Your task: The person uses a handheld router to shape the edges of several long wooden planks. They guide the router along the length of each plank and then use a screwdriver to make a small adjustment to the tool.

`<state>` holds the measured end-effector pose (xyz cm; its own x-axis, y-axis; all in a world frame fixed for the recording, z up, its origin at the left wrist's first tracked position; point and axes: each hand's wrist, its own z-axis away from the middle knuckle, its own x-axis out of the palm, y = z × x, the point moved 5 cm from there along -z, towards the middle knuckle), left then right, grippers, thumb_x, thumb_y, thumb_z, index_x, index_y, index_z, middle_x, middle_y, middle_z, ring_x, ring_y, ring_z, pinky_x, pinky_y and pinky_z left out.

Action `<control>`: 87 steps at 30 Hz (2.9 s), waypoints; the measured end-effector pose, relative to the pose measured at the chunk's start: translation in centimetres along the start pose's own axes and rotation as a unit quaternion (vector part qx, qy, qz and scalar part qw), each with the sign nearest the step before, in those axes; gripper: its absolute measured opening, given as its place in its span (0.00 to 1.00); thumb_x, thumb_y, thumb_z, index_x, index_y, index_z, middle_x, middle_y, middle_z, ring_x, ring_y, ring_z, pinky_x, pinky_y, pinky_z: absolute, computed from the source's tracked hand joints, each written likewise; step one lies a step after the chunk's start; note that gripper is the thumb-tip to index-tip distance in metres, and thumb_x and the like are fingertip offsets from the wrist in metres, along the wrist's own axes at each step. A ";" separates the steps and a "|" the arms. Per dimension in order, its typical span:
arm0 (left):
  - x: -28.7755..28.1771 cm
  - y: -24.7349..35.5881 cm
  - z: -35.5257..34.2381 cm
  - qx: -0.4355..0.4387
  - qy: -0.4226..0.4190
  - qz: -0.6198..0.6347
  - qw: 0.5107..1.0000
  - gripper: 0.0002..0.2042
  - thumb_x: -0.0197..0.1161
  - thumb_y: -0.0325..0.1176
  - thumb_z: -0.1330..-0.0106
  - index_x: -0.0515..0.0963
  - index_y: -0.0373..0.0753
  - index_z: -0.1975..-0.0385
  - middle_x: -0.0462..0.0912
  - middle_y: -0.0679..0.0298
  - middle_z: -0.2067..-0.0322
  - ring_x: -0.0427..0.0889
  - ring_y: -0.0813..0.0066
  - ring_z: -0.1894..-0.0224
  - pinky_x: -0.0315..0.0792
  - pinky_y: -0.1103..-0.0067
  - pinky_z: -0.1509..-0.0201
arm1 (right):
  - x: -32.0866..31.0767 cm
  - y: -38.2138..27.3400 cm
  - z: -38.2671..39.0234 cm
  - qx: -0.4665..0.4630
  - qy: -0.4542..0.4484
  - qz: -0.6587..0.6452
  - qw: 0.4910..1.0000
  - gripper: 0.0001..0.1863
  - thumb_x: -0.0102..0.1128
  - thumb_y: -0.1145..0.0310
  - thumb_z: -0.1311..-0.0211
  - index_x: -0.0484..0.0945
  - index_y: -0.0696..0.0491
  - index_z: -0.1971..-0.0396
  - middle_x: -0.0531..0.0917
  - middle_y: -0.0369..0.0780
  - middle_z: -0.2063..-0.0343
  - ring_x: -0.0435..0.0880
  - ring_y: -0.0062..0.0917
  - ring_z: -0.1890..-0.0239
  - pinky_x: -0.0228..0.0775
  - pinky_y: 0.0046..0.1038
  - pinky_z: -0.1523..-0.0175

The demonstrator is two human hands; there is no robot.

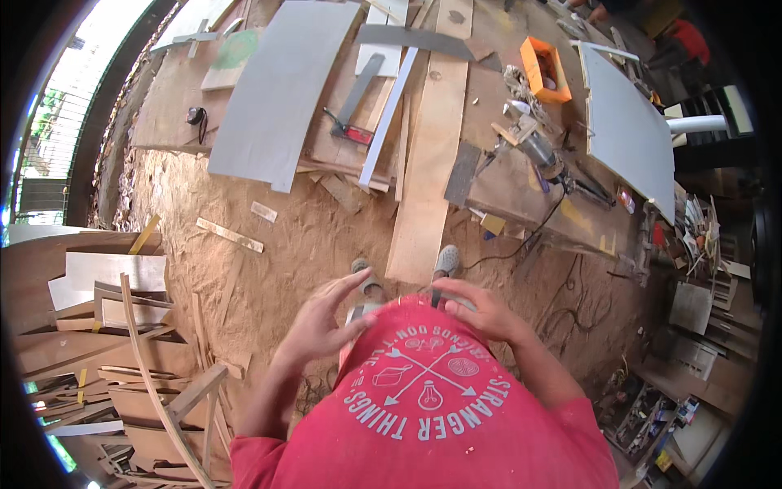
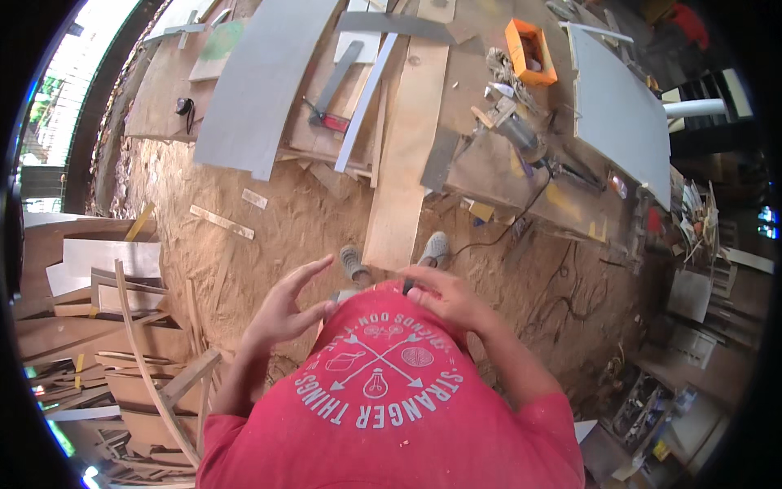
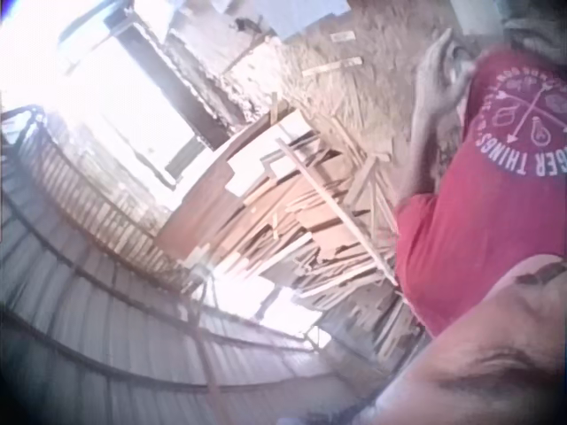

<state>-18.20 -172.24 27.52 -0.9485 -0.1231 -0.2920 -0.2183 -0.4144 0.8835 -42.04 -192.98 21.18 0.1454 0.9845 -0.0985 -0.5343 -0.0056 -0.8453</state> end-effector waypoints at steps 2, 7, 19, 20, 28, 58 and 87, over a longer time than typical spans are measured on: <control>3.4 2.9 -0.1 0.085 -0.139 0.091 0.982 0.40 0.54 0.66 0.20 0.76 0.35 0.24 0.69 0.43 0.20 0.63 0.47 0.16 0.50 0.50 0.13 | 3.3 -1.1 0.5 -0.097 -0.070 -0.006 0.993 0.30 0.53 0.42 0.16 0.81 0.46 0.27 0.81 0.47 0.27 0.72 0.37 0.20 0.51 0.50 0.15; 1.8 -10.8 -0.5 -0.296 -0.238 -0.458 0.804 0.33 0.58 0.62 0.20 0.86 0.37 0.35 0.88 0.49 0.37 0.81 0.43 0.29 0.61 0.49 0.16 | -2.3 7.3 -1.3 0.165 -0.069 0.434 0.883 0.29 0.54 0.46 0.16 0.84 0.53 0.33 0.86 0.50 0.33 0.79 0.42 0.26 0.59 0.51 0.19; 7.6 -25.9 2.9 -0.264 -0.076 0.077 0.958 0.21 0.73 0.44 0.24 0.87 0.31 0.44 0.93 0.64 0.59 0.88 0.76 0.59 0.82 0.71 0.51 | -1.8 14.8 -3.2 0.155 0.036 0.183 0.970 0.18 0.72 0.55 0.27 0.86 0.57 0.53 0.92 0.50 0.57 0.92 0.44 0.49 0.81 0.45 0.43; 7.6 -25.9 2.6 -0.234 -0.082 0.111 0.962 0.16 0.70 0.40 0.23 0.88 0.31 0.49 0.93 0.60 0.62 0.88 0.74 0.61 0.82 0.72 0.52 | -2.5 14.2 -4.1 0.128 0.067 0.076 0.987 0.17 0.73 0.56 0.28 0.86 0.56 0.55 0.92 0.51 0.57 0.92 0.44 0.50 0.81 0.45 0.45; 8.3 -32.2 0.7 -0.292 -0.040 -0.246 0.923 0.19 0.71 0.43 0.27 0.88 0.42 0.41 0.93 0.47 0.49 0.92 0.54 0.43 0.82 0.64 0.35 | -0.3 22.1 -4.7 0.225 0.100 0.227 0.942 0.20 0.78 0.54 0.33 0.90 0.52 0.51 0.92 0.51 0.52 0.91 0.45 0.45 0.82 0.44 0.39; -3.9 -37.6 -2.1 -0.301 0.118 -0.247 0.913 0.20 0.78 0.47 0.32 0.91 0.38 0.51 0.95 0.51 0.59 0.96 0.64 0.56 0.86 0.71 0.50 | -6.3 29.3 10.4 0.202 0.467 0.090 0.856 0.26 0.71 0.54 0.27 0.86 0.54 0.37 0.85 0.51 0.35 0.82 0.49 0.31 0.73 0.45 0.26; 26.5 2.8 -37.6 -0.003 0.106 0.293 0.950 0.27 0.73 0.42 0.21 0.77 0.30 0.31 0.86 0.53 0.37 0.85 0.68 0.36 0.78 0.70 0.31 | -41.9 15.2 -13.3 -0.054 0.319 0.264 0.908 0.51 0.86 0.50 0.47 0.73 0.50 0.24 0.79 0.51 0.29 0.77 0.48 0.26 0.70 0.43 0.22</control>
<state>-35.31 -210.57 8.43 -0.8395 -0.5120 0.1820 0.3348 -0.2235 0.9154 -45.12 -236.61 5.45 0.3641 0.5368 -0.7611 -0.5907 -0.4987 -0.6343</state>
